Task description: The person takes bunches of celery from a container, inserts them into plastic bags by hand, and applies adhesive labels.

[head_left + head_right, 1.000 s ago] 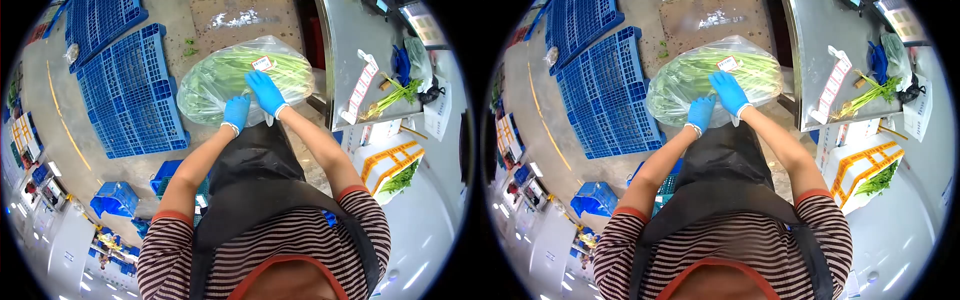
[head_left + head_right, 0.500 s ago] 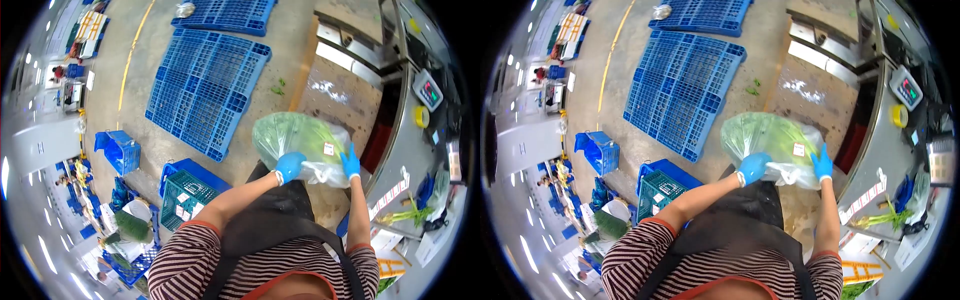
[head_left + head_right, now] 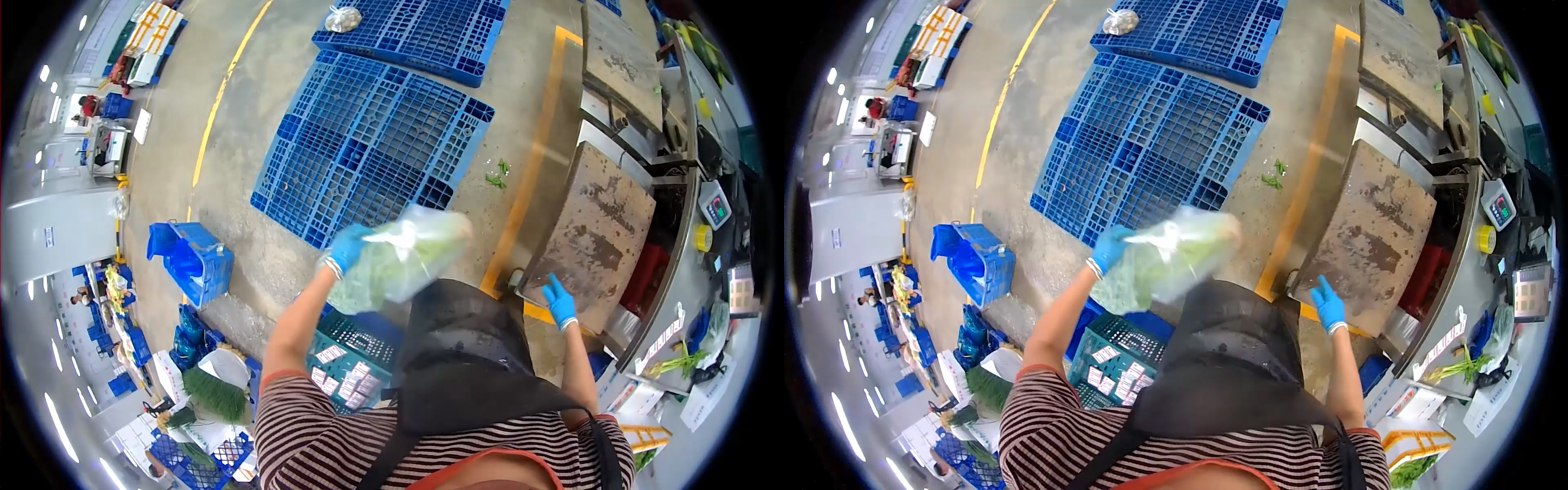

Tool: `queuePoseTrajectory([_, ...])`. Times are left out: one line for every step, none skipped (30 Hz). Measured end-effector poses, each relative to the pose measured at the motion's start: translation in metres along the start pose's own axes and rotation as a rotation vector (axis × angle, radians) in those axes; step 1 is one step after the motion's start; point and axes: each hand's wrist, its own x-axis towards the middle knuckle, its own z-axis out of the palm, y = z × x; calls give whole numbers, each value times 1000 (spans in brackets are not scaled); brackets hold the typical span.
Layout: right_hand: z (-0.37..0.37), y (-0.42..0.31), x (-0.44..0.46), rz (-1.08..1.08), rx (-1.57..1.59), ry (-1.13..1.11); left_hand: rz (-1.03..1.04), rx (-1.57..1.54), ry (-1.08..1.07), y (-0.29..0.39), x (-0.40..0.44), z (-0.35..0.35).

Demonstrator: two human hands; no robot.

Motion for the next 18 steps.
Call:
queuePoseTrajectory([17, -14, -9, 6, -20, -78, -26, 29, 30, -56, 13, -9])
queuePoseTrajectory([31, -25, -18, -8, -39, -118, 22, 134, 53, -84, 22, -29])
queuePoseTrajectory([44, -35, -27, -21, -57, -161, -21, 131, 93, -126, 31, -40])
queuePoseTrajectory([56, -42, -38, -29, -70, -202, -71, 187, 118, -156, 40, -53])
queuePoseTrajectory([64, -48, -48, -6, -74, -220, 4, 258, 167, -185, 45, -67])
queuePoseTrajectory([65, -53, -57, 16, -76, -235, 11, 340, 162, -220, 52, -78])
queuePoseTrajectory([64, -58, -66, 36, -78, -248, -8, 382, 204, -237, 52, -93])
queuePoseTrajectory([63, -62, -73, 87, -112, -239, -150, 373, 238, -254, 53, -105])
queuePoseTrajectory([64, -62, -78, 119, -158, -219, -294, 366, 271, -266, 54, -113])
queuePoseTrajectory([64, -59, -82, 150, -204, -203, -337, 434, 192, -262, 55, -117])
queuePoseTrajectory([66, -55, -85, 177, -252, -193, -385, 503, 112, -256, 55, -122])
queuePoseTrajectory([71, -54, -87, 198, -246, -191, -436, 574, 31, -253, 53, -129])
queuePoseTrajectory([77, -56, -87, 216, -237, -183, -425, 512, -6, -292, 58, -109])
queuePoseTrajectory([81, -56, -89, 236, -226, -167, -401, 593, -99, -295, 59, -92])
queuePoseTrajectory([87, -56, -91, 205, -212, -186, -363, 672, -199, -290, 64, -69])
queuePoseTrajectory([95, -64, -91, 188, -194, -190, -382, 633, -257, -295, 67, -35])
queuePoseTrajectory([100, -66, -96, 186, -171, -179, -380, 598, -326, -288, 66, 0])
queuePoseTrajectory([112, -49, -97, 125, -129, -166, -241, 534, -307, -268, 56, 21])
